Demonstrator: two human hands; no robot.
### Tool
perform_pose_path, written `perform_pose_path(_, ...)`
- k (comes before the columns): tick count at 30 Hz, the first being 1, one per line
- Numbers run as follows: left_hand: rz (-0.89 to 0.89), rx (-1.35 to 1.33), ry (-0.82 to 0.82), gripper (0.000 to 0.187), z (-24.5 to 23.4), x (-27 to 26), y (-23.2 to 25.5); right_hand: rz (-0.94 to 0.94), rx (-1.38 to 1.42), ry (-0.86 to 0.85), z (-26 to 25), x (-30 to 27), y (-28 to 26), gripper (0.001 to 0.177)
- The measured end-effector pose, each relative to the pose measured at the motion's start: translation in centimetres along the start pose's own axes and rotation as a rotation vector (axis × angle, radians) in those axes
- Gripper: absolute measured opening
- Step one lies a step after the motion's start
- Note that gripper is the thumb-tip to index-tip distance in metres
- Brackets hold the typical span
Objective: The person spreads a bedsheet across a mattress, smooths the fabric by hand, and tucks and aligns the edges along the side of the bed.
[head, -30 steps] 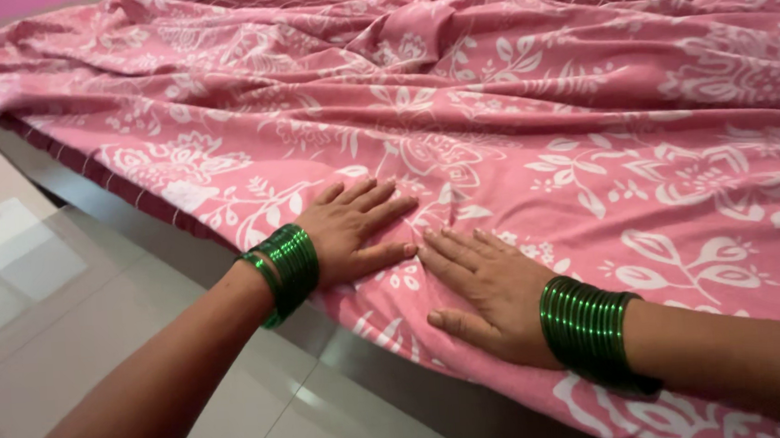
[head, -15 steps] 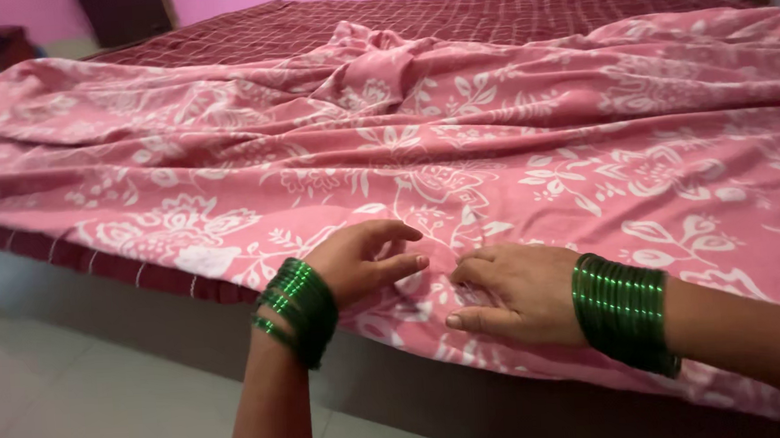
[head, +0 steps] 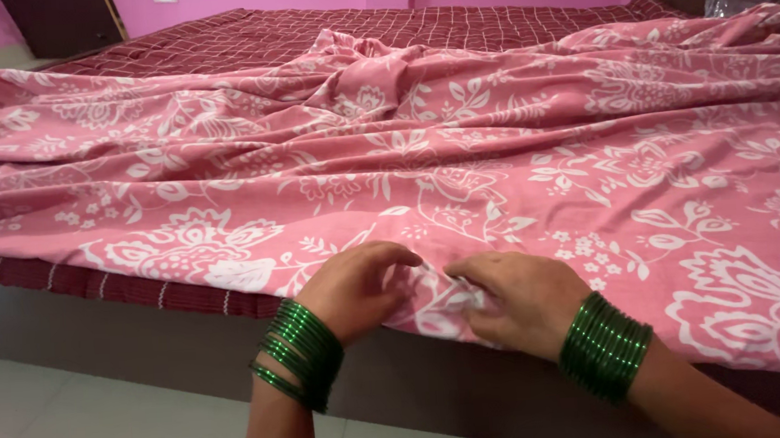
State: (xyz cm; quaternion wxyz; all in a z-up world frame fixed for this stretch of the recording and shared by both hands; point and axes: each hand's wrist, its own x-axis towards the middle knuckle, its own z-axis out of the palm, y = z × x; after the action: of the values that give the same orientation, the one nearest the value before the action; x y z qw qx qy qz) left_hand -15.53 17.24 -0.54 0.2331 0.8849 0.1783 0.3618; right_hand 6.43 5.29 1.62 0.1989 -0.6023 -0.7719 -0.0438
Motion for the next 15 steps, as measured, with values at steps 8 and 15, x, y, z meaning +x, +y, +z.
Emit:
perform_pose_path(8, 0.091, 0.278, 0.118, 0.041, -1.8, -1.7, 0.1, 0.174, 0.1, 0.09, -1.0, 1.0, 1.1, 0.03)
perform_pose_path(15, -0.038, 0.162, 0.163, 0.015, -1.4, -0.6, 0.3, 0.039, 0.215, 0.216, -1.5, 0.2, -0.7, 0.038)
